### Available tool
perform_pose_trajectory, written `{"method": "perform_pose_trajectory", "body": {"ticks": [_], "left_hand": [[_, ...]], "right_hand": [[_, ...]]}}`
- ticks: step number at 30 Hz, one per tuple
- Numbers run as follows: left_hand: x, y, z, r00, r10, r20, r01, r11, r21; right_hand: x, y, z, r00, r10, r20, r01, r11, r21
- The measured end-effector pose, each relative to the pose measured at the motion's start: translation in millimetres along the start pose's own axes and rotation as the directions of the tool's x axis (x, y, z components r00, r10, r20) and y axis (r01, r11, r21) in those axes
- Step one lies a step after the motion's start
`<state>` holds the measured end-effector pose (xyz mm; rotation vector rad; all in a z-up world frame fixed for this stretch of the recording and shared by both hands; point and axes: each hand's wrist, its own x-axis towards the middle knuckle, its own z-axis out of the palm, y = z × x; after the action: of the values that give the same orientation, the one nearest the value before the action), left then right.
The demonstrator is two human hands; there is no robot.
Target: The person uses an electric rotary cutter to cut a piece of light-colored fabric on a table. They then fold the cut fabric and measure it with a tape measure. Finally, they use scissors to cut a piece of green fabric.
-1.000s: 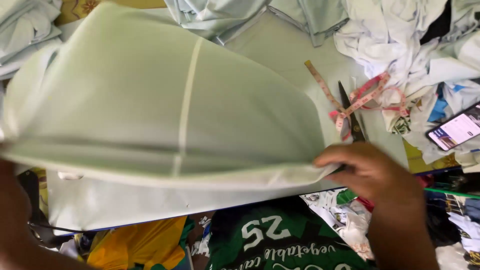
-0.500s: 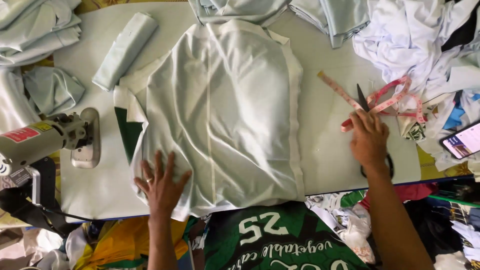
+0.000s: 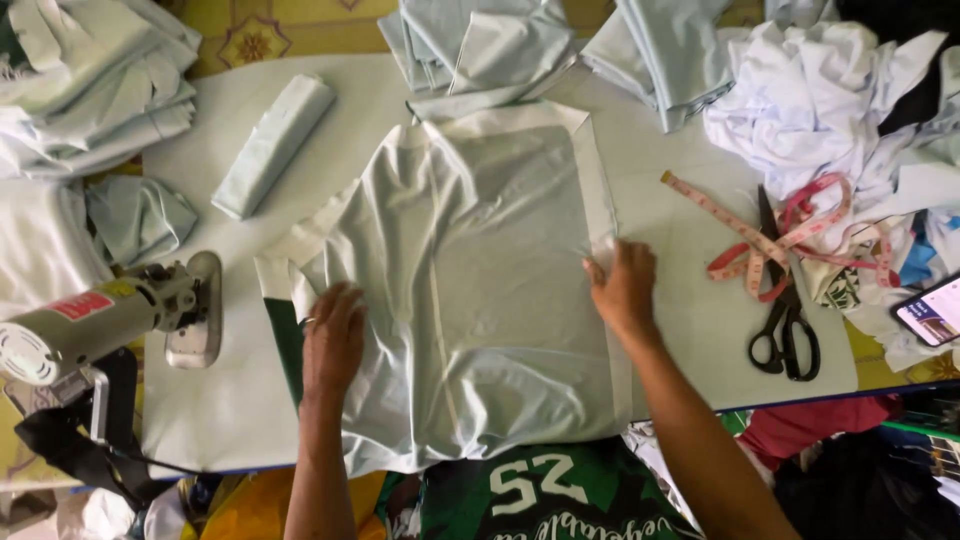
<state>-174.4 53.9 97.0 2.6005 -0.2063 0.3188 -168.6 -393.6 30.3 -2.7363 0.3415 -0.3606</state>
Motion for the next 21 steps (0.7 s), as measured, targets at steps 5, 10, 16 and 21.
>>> {"method": "perform_pose_trajectory", "body": {"ticks": [5,10,16,21], "left_hand": [[1.8,-68.9,22.9,0.992,-0.065,-0.105,0.096,0.939,0.329],[8.9,-57.6,17.8,0.971,-0.222,-0.084,0.237,0.916,0.324],[83.0,-82.7,-21.2,0.949,0.019,-0.315,0.09,0.94,0.33],[121.2,19.1,-174.7,0.874,0.008,-0.486,-0.211,0.907,-0.364]], "right_hand": [[-0.5,59.2,5.3,0.959,0.252,0.128,-0.277,0.743,0.609],[-2.7,35.7,-82.3,0.888,0.275,0.368,-0.415,0.134,0.9],[65.6,-32.5,-159.8,0.954,0.235,0.184,-0.255,0.321,0.912],[103.8,-73.0,-251.4,0.997,0.078,-0.007,-0.01,0.218,0.976]]}}
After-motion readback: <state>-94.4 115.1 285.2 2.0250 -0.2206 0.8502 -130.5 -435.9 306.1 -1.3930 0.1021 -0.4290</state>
